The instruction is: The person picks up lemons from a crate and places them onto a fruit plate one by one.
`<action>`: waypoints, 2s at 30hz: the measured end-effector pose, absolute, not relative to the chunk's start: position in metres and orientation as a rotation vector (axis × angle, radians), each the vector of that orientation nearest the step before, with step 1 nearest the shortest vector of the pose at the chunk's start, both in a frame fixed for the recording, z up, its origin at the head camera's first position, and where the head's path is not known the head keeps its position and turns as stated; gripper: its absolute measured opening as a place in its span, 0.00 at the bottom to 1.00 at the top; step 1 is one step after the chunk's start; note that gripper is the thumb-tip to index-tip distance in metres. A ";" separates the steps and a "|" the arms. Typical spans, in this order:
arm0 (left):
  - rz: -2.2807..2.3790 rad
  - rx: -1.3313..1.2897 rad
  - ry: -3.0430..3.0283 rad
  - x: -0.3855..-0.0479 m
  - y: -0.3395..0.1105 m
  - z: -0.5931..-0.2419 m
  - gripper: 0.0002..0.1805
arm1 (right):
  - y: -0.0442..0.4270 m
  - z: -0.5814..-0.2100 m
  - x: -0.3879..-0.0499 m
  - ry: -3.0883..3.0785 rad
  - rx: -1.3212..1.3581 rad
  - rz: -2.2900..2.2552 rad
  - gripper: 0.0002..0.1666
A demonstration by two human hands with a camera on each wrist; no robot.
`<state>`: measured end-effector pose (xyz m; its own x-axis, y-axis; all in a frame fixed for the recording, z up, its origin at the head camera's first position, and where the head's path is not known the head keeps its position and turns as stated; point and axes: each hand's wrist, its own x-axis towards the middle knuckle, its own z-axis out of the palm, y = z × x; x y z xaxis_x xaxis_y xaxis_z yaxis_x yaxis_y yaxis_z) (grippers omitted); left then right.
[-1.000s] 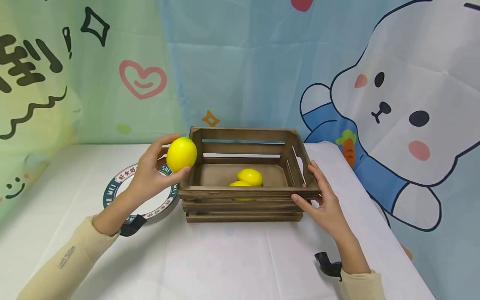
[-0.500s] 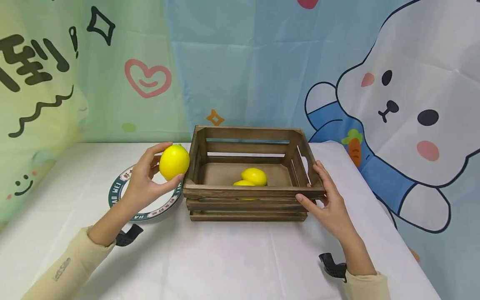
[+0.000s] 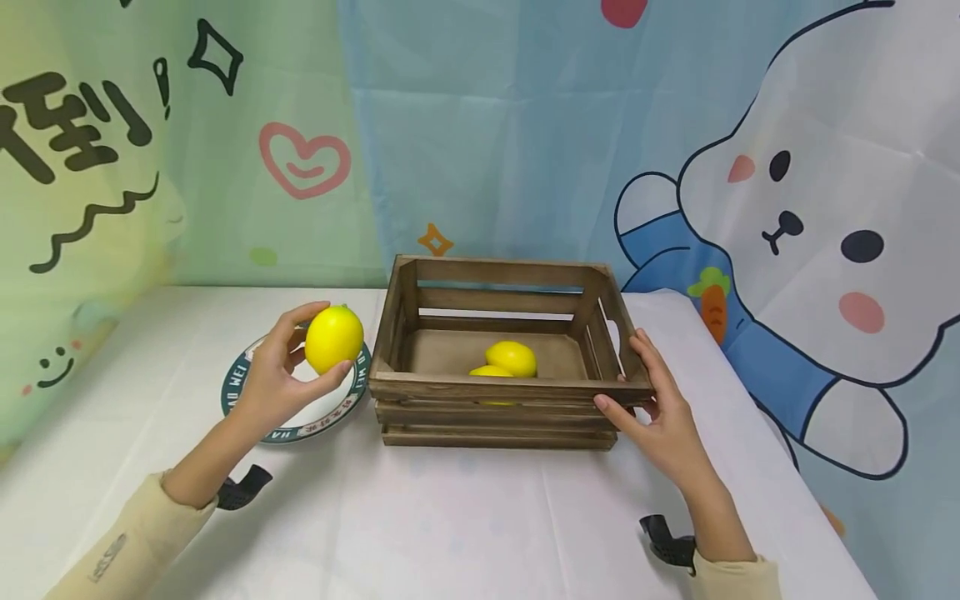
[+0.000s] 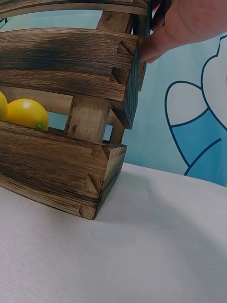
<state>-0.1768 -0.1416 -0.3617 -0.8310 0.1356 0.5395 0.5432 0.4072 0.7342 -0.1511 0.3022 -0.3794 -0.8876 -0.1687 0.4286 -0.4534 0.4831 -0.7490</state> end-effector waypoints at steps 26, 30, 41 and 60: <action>-1.251 -0.518 -2.626 -0.162 -0.175 -0.401 0.37 | 0.301 -0.379 -0.149 -2.434 0.508 1.350 0.53; -1.240 -0.503 -2.670 -0.160 -0.178 -0.407 0.37 | 0.300 -0.380 -0.148 -2.433 0.508 1.353 0.54; -1.186 -0.450 -2.777 -0.160 -0.186 -0.410 0.37 | 0.301 -0.379 -0.148 -2.434 0.506 1.351 0.54; -1.113 -0.513 -2.836 -0.162 -0.191 -0.414 0.35 | 0.301 -0.378 -0.150 -2.424 0.519 1.356 0.54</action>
